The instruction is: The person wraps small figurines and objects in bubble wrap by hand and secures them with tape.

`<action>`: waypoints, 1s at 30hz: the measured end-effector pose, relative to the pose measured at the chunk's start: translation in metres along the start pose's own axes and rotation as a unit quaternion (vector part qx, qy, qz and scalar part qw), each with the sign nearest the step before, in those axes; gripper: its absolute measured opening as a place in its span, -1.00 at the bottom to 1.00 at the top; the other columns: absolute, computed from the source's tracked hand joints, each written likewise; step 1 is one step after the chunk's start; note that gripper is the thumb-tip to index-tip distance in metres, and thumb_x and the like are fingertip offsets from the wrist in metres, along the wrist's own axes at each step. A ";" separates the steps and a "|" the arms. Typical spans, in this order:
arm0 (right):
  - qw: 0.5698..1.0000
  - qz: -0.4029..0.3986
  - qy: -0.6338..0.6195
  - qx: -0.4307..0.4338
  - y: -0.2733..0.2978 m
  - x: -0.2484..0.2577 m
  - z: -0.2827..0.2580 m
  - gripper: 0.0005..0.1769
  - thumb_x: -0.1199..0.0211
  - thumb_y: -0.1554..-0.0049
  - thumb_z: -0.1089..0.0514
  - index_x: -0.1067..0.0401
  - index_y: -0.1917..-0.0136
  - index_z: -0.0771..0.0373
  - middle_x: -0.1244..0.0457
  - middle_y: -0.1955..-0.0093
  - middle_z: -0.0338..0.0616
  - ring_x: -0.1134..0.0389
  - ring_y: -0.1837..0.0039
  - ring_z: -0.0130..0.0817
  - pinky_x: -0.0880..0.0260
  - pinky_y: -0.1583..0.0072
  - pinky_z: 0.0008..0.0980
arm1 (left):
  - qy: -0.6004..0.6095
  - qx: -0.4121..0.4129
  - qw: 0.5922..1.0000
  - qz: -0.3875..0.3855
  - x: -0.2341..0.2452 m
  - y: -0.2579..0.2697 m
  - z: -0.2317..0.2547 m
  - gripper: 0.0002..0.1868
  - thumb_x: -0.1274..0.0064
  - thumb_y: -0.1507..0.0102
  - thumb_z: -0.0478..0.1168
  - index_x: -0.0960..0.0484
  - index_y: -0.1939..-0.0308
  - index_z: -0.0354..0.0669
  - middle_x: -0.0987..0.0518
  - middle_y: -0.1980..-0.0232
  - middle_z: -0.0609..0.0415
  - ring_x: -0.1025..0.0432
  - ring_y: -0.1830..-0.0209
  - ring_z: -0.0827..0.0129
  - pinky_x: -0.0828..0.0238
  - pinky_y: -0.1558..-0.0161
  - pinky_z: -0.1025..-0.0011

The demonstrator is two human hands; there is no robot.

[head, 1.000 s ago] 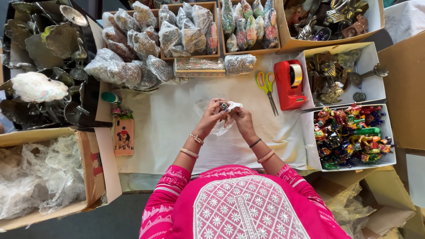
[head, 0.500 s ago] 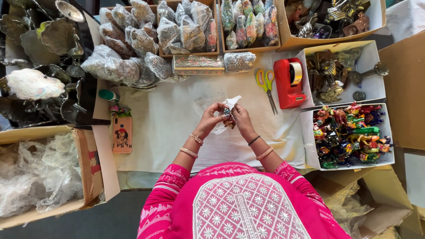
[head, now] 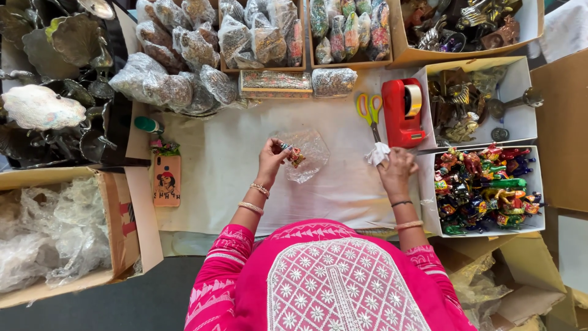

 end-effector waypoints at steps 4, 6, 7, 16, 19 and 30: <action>0.995 0.084 0.000 0.046 0.010 0.034 -0.041 -0.53 -0.37 -0.03 0.15 -0.45 -0.23 0.13 -0.18 -0.31 0.00 -0.02 -0.46 0.00 0.11 -0.37 0.12 | 0.000 0.008 1.000 -0.006 -0.010 -0.006 -0.018 -0.74 -0.23 -0.24 -0.31 -0.45 0.12 -0.13 -0.59 0.27 0.21 -0.52 0.32 0.56 -0.40 0.40 0.56; 0.988 0.127 -0.045 0.070 0.012 0.041 -0.064 -0.62 -0.26 -0.05 0.25 -0.43 -0.17 0.11 -0.23 -0.25 -0.07 -0.09 -0.45 -0.06 0.07 -0.43 0.07 | 0.004 0.014 1.000 -0.016 -0.018 -0.006 -0.016 -0.75 -0.23 -0.23 -0.30 -0.45 0.11 -0.12 -0.60 0.28 0.21 -0.53 0.32 0.56 -0.42 0.40 0.56; 0.988 0.126 -0.046 0.070 0.012 0.032 -0.070 -0.62 -0.26 -0.05 0.25 -0.43 -0.17 0.11 -0.23 -0.25 -0.07 -0.09 -0.45 -0.06 0.07 -0.43 0.07 | 0.004 0.015 1.000 -0.015 -0.020 -0.008 -0.019 -0.75 -0.23 -0.23 -0.30 -0.45 0.11 -0.12 -0.60 0.28 0.21 -0.53 0.32 0.56 -0.42 0.40 0.56; 0.785 -0.229 -0.573 -0.052 0.002 -0.068 -0.152 -0.58 -0.28 -0.19 0.15 -0.34 -0.29 0.23 -0.30 -0.16 -0.12 -0.37 -0.09 -0.36 -0.49 -0.06 -0.32 | -0.007 -0.024 0.998 -0.052 -0.040 -0.015 -0.017 -0.73 -0.25 -0.24 -0.29 -0.46 0.10 -0.15 -0.60 0.28 0.20 -0.51 0.31 0.58 -0.46 0.37 0.56; 0.678 -0.282 -0.675 -0.078 0.001 -0.102 -0.155 -0.58 -0.29 -0.17 0.23 -0.32 -0.28 0.24 -0.35 -0.12 -0.13 -0.43 -0.11 -0.42 -0.57 -0.11 -0.38 | -0.023 -0.026 0.998 -0.049 -0.034 -0.015 -0.012 -0.76 -0.19 -0.29 -0.26 -0.52 0.01 -0.17 -0.64 0.23 0.20 -0.54 0.26 0.56 -0.53 0.32 0.52; 0.945 -0.006 -0.218 0.244 -0.013 -0.066 -0.190 -0.58 -0.37 -0.02 0.33 -0.46 -0.16 0.13 -0.27 0.03 -0.10 -0.33 -0.12 -0.09 -0.47 -0.07 -0.19 | -0.408 -0.131 0.897 0.111 -0.004 0.019 -0.002 -0.04 -0.49 0.10 -0.28 -0.32 -0.32 0.10 -0.14 -0.36 -0.20 -0.05 -0.35 -0.22 -0.12 -0.33 -0.04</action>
Point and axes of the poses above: each hand's wrist, its own y-axis away from the middle knuckle, its own x-axis out of the back of the hand, z = x × y, the point moved 5 cm from there along -y, towards the middle knuckle
